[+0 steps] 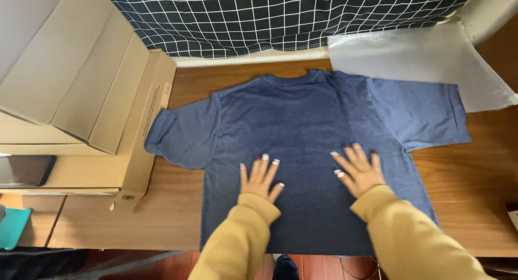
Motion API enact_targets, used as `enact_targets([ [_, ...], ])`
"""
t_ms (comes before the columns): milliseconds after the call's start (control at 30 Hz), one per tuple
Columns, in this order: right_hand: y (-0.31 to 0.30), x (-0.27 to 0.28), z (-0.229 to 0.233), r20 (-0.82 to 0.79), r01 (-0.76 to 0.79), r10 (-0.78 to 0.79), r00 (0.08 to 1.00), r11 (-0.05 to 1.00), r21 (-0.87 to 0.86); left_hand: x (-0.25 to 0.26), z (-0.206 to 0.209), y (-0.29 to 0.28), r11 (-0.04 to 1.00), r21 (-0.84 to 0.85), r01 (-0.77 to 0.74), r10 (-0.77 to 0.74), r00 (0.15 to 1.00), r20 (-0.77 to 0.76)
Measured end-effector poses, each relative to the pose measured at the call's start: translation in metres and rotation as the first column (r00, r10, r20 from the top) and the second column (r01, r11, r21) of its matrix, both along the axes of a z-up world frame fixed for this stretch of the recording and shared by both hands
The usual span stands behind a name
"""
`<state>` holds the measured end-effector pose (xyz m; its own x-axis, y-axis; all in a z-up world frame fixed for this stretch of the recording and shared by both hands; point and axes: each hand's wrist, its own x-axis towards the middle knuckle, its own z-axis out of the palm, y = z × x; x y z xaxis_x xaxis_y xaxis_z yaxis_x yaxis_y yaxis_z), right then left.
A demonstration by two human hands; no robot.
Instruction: Folding a t-shirt, hanging it on a rack, and placing another t-shirt into a plastic shipping bag.
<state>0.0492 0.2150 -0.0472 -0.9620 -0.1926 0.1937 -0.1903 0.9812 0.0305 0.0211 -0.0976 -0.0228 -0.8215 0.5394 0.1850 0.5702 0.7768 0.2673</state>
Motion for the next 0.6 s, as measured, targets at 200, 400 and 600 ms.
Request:
enact_targets([
  [200, 0.075, -0.007, 0.005, 0.166, 0.426, -0.434, 0.886, 0.901, 0.083, -0.051, -0.008, -0.063, 0.927, -0.203, -0.315, 0.328, 0.944, 0.033],
  [400, 0.042, -0.047, 0.031, 0.305, 0.604, -0.575, 0.759, 0.797, -0.001, -0.093, -0.021, -0.039, 0.806, -0.417, -0.42, 0.479, 0.876, 0.045],
  [600, -0.053, -0.099, 0.024, -0.229, -0.239, 0.235, 0.945, 0.971, 0.009, -0.115, -0.011, 0.048, 0.993, 0.067, 0.098, -0.084, 0.978, -0.192],
])
